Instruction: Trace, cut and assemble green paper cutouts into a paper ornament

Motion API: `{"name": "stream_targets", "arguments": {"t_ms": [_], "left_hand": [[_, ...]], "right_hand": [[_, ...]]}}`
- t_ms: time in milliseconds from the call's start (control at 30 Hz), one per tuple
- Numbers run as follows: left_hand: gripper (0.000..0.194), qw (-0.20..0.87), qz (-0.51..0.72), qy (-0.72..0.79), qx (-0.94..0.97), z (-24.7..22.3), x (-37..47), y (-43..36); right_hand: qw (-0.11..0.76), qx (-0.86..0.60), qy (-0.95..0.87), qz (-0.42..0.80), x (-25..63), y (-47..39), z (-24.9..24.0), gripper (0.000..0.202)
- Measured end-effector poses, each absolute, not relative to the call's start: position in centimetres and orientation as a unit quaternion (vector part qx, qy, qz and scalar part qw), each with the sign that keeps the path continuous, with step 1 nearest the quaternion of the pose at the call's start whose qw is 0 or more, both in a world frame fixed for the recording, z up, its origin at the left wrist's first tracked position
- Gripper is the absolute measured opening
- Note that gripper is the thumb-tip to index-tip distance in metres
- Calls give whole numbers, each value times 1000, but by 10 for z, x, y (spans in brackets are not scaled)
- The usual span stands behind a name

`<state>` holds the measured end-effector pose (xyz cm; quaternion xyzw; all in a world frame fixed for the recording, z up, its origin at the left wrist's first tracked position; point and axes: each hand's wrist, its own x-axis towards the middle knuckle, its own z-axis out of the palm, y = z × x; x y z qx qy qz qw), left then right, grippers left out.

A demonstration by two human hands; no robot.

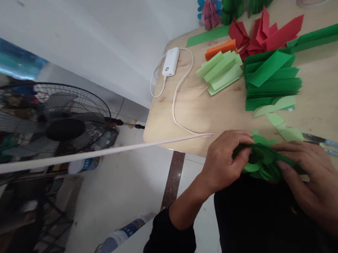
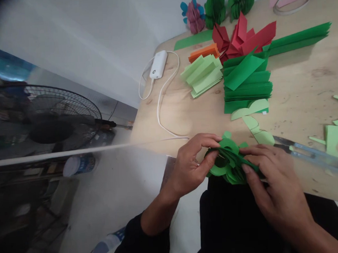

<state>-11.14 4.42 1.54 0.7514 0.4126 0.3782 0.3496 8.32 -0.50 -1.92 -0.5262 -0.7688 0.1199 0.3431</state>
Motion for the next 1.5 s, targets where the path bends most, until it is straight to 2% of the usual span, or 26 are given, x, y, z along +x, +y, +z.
{"name": "stream_targets", "arguments": {"t_ms": [467,1033,1233,1500], "left_hand": [[14,366,338,476,725,18,-105,43],[15,358,334,496,716,13,-102,41],[16,367,313,513,710,14,-101,42],[15,418,316,509,683,12,-102,50]], "right_hand": [[346,-589,-705,190,79,-2,-13,16],[335,-592,-720,138,79,-2,-18,21],[338,-612,-690,188,77,-5,-19,19],[335,-629,-675,192,76,-3,-18,19]]}}
